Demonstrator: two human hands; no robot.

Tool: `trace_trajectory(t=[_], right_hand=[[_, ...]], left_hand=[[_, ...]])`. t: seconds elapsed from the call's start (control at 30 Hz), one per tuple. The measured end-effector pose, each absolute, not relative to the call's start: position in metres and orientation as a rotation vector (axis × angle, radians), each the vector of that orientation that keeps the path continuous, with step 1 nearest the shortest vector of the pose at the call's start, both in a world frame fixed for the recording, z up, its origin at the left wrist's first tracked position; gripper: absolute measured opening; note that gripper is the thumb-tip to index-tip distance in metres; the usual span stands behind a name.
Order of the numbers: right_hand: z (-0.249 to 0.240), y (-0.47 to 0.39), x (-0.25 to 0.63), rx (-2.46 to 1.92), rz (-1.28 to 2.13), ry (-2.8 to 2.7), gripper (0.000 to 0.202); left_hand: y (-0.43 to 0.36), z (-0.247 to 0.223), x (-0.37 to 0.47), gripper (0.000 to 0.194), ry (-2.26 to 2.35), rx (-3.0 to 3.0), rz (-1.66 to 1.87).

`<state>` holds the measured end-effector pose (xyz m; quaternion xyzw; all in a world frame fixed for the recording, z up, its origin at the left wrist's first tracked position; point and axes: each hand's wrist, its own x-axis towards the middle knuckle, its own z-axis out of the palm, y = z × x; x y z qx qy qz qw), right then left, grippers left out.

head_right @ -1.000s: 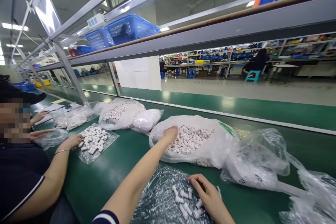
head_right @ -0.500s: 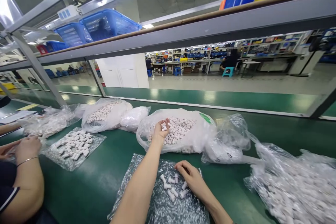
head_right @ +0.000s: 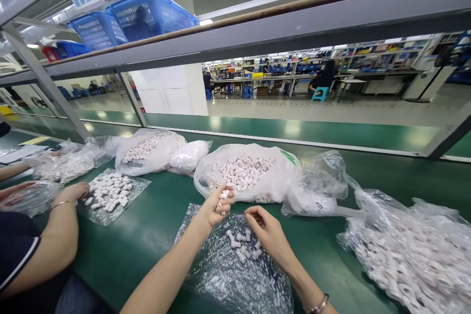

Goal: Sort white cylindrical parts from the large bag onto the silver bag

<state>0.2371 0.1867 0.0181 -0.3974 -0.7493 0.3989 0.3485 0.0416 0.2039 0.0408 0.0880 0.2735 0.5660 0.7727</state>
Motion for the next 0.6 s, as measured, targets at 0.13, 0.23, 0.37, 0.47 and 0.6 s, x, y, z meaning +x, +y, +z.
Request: trace_trajectory(t=[0.13,0.23,0.37,0.47,0.6], right_hand=[[0.047,0.165,0.214,-0.978,0.912,-2.084,0.020],[0.053,0.156,0.195,-1.004,0.839,-2.233,0.015],[0.048,0.155,0.178,-0.997,0.781,-2.355,0.013],[0.050,0.159,0.177,-0.955,0.992,-2.283,0.020],[0.055,0.168,0.183,-0.887,1.262,-2.142,0.024]], left_hand=[[0.162,0.021,0.044,0.021,0.673,0.260,1.202],[0.144,0.014,0.045,0.028,0.733,0.325,1.227],[0.133,0.012,0.046,0.033,0.776,0.393,1.259],[0.131,0.010,0.046,0.031,0.769,0.374,1.276],[0.132,0.007,0.040,0.024,0.732,0.277,1.305]])
